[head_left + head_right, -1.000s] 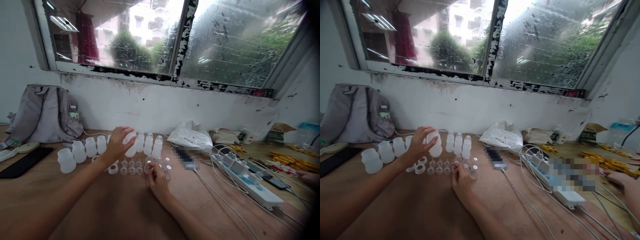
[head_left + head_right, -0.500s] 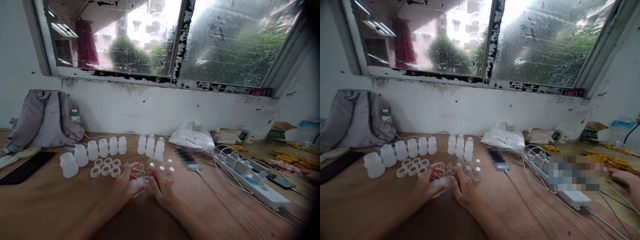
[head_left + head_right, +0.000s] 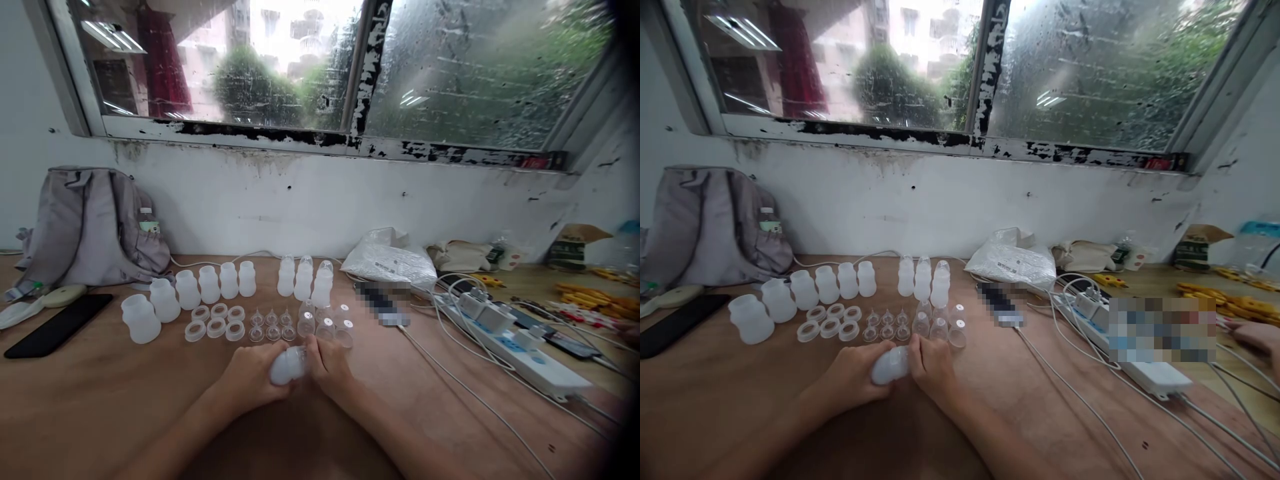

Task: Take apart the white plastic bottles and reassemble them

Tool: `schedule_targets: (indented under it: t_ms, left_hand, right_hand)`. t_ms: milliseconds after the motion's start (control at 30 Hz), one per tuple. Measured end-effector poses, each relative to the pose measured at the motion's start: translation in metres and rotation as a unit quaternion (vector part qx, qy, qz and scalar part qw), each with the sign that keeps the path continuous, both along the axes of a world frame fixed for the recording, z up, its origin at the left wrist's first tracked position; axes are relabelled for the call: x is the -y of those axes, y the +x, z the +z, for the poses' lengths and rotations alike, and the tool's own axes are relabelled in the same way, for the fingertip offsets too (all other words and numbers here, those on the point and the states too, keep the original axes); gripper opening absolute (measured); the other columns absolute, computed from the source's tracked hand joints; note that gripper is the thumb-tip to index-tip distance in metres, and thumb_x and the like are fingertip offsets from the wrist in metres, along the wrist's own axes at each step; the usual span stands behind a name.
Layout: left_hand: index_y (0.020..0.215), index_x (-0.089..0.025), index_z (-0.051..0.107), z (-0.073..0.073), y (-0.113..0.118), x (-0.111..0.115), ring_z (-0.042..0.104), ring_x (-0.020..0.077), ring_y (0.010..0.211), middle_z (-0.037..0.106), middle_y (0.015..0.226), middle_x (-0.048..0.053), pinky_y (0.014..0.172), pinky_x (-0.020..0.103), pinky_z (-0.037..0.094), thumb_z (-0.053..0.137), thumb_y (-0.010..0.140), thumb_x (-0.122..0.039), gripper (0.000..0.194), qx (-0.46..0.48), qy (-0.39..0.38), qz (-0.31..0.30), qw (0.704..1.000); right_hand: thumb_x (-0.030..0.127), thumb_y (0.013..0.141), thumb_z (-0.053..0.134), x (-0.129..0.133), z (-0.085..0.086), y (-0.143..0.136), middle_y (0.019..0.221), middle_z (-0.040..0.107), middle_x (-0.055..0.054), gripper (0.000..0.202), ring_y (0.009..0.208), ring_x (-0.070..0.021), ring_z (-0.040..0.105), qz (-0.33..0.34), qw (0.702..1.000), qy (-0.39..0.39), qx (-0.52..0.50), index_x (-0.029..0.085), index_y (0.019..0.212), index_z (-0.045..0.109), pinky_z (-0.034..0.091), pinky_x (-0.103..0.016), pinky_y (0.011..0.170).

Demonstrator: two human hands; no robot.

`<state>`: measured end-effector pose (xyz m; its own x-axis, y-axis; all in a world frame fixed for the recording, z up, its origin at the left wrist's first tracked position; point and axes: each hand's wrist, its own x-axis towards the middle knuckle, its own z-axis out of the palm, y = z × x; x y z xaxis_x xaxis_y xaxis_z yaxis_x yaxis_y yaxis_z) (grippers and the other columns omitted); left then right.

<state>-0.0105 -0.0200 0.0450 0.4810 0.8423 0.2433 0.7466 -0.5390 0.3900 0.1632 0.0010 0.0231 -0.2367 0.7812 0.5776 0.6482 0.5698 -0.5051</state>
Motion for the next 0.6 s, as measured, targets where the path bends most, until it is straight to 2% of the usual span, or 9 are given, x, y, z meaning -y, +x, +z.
schedule_targets:
  t_ms: [200,300,367,400,500,567,600]
  left_hand:
    - [0.087,-0.026,0.055,0.012,0.004,0.008,0.058,0.0172,0.066,0.063,0.073,-0.004,0.056,0.023,0.037,0.058,0.064,-0.038,0.026,0.053,-0.100,-0.013,0.993]
    - [0.080,-0.022,0.055,0.017,0.004,0.011,0.055,0.0141,0.064,0.059,0.069,-0.005,0.053,0.020,0.037,0.060,0.063,-0.031,0.020,0.115,-0.198,-0.040,0.973]
    - [0.081,-0.020,0.055,0.019,0.003,0.010,0.054,0.0128,0.063,0.058,0.069,-0.004,0.054,0.020,0.039,0.061,0.063,-0.031,0.022,0.166,-0.297,-0.073,0.937]
    - [0.083,-0.019,0.055,0.019,0.001,0.009,0.054,0.0121,0.061,0.057,0.069,-0.004,0.053,0.020,0.040,0.061,0.063,-0.031,0.025,0.188,-0.357,-0.087,0.911]
    - [0.092,-0.020,0.052,0.016,-0.005,0.004,0.052,0.0101,0.048,0.054,0.061,-0.005,0.048,0.022,0.042,0.059,0.067,-0.034,0.030,0.225,-0.528,-0.107,0.812]
    - [0.093,-0.020,0.051,0.012,-0.013,0.000,0.051,0.0100,0.042,0.053,0.055,-0.006,0.045,0.023,0.042,0.058,0.069,-0.036,0.030,0.226,-0.598,-0.126,0.758]
    - [0.092,-0.020,0.051,0.010,-0.017,-0.002,0.051,0.0103,0.041,0.052,0.053,-0.006,0.045,0.024,0.043,0.058,0.070,-0.037,0.029,0.226,-0.614,-0.136,0.744]
  right_hand:
    - [0.020,0.085,0.025,0.001,0.008,0.007,0.041,0.045,-0.001,0.041,0.037,-0.0118,0.040,0.022,0.997,0.074,0.027,0.022,0.046,0.039,0.027,-0.027,0.043]
    - [0.021,0.086,0.022,0.002,0.012,0.010,0.043,0.044,0.000,0.041,0.040,-0.0116,0.040,0.047,0.993,0.108,0.032,0.022,0.048,0.038,0.029,-0.027,0.045]
    - [0.021,0.087,0.020,0.003,0.012,0.011,0.045,0.046,-0.001,0.042,0.042,-0.0118,0.041,0.065,0.990,0.124,0.032,0.021,0.050,0.040,0.031,-0.026,0.048]
    - [0.021,0.087,0.019,0.004,0.011,0.011,0.046,0.046,-0.001,0.042,0.042,-0.0118,0.041,0.076,0.988,0.132,0.033,0.021,0.050,0.040,0.032,-0.026,0.048]
    - [0.022,0.087,0.017,0.005,0.009,0.012,0.047,0.046,-0.001,0.042,0.042,-0.0118,0.040,0.102,0.983,0.144,0.039,0.022,0.053,0.041,0.032,-0.026,0.049]
    - [0.023,0.087,0.017,0.005,0.011,0.015,0.048,0.047,-0.001,0.041,0.043,-0.0118,0.041,0.095,0.986,0.137,0.020,0.021,0.054,0.042,0.033,-0.026,0.050]
    - [0.022,0.087,0.017,0.004,0.012,0.017,0.048,0.047,-0.001,0.040,0.044,-0.0118,0.043,0.076,0.989,0.128,0.000,0.021,0.056,0.044,0.033,-0.026,0.050]
